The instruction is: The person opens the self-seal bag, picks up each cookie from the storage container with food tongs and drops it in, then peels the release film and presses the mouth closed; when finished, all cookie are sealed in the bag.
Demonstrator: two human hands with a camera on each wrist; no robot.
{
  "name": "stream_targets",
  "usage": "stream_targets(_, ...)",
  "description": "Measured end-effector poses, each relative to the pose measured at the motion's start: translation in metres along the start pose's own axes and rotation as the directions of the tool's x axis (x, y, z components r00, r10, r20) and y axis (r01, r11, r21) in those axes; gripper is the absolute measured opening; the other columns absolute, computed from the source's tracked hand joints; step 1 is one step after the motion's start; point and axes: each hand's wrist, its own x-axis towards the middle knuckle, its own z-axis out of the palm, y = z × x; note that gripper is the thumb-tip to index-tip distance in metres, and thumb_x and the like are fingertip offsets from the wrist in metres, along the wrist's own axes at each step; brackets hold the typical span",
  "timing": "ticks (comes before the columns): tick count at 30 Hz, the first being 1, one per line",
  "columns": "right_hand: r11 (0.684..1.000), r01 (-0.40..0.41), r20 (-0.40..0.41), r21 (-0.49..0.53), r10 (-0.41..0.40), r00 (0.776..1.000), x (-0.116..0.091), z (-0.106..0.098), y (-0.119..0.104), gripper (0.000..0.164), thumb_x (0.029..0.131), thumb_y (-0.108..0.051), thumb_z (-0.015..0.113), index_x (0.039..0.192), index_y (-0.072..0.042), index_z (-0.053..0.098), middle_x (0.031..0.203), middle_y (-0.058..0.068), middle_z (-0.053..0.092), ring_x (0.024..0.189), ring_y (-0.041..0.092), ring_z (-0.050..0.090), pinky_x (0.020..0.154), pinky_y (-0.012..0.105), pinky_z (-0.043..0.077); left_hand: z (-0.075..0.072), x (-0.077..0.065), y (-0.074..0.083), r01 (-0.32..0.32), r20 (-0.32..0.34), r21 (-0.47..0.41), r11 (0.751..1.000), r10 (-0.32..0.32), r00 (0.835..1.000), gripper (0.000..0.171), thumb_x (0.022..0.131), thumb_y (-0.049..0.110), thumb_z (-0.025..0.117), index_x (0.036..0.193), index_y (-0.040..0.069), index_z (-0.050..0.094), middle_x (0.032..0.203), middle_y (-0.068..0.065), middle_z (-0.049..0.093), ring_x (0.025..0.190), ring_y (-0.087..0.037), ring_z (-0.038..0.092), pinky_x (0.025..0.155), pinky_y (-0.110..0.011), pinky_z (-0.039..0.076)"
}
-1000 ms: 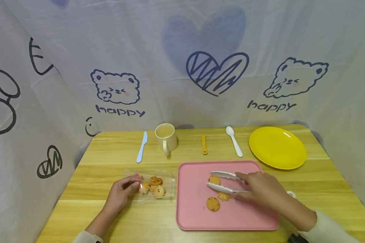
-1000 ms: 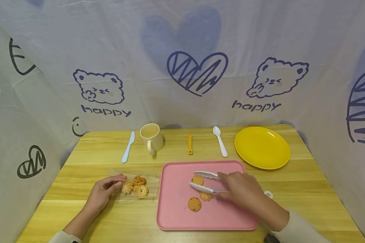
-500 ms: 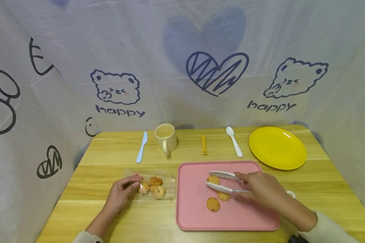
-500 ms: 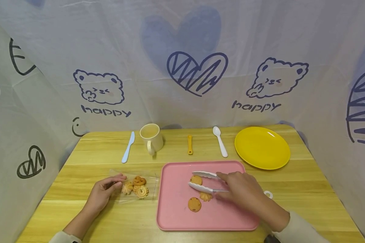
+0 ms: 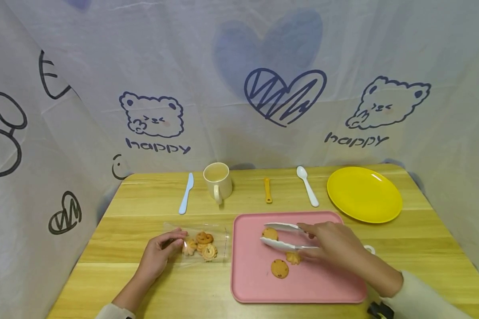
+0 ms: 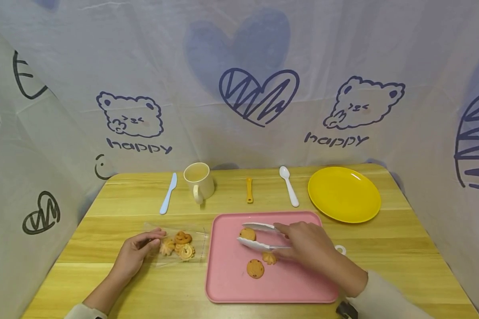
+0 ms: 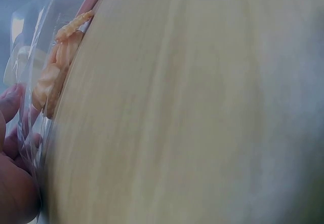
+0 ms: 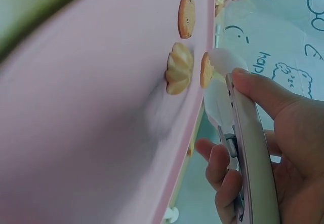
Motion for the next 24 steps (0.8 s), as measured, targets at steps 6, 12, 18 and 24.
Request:
stream_targets(6,1.000,0.028,0.003,0.005,-0.028,1.000,0.011,0.004,-0.010,0.065,0.081,-0.055,0.084,0.134,-0.020,0.071,0.090,-0.007,0.073,0.071,0.006,0.055,0.060,0.027,0.046,0.000,0.000,-0.001,-0.009,-0.002,0.007,1.000,0.009,1.000,0.022,0.098,0.010,0.070,0.116,-0.001,0.076,0.128,-0.018,0.071,0.144,-0.033,0.045,0.106,-0.009,0.044)
stream_targets(12,0.999,0.034,0.019,0.005,-0.034,0.999,0.022,0.010,-0.024,0.062,0.081,-0.051,0.086,0.133,-0.020,0.071,0.092,-0.005,0.074,0.073,0.006,0.059,0.060,0.026,0.048,0.000,0.000,-0.001,-0.011,0.000,0.006,1.000,0.011,1.000,0.022,0.098,0.010,0.070,0.116,-0.002,0.075,0.128,-0.018,0.071,0.144,-0.031,0.045,0.106,-0.010,0.044)
stream_targets(18,0.998,0.057,0.031,0.005,-0.057,0.998,0.032,0.015,-0.039,0.063,0.081,-0.052,0.086,0.134,-0.021,0.071,0.091,-0.005,0.074,0.075,0.007,0.062,0.060,0.027,0.051,0.000,0.000,0.000,-0.013,-0.002,0.002,1.000,0.013,1.000,0.023,0.098,0.008,0.070,0.117,-0.002,0.075,0.128,-0.019,0.071,0.144,-0.033,0.044,0.106,-0.010,0.044)
stream_targets(24,0.993,0.114,0.057,0.024,-0.115,0.992,0.043,0.021,-0.052,0.063,0.084,-0.051,0.083,0.137,-0.020,0.069,0.095,-0.002,0.076,0.076,0.010,0.063,0.060,0.029,0.050,0.000,-0.001,0.001,-0.009,-0.005,-0.005,1.000,0.009,1.000,0.024,0.098,0.008,0.069,0.119,-0.003,0.074,0.128,-0.019,0.070,0.145,-0.034,0.043,0.105,-0.010,0.045)
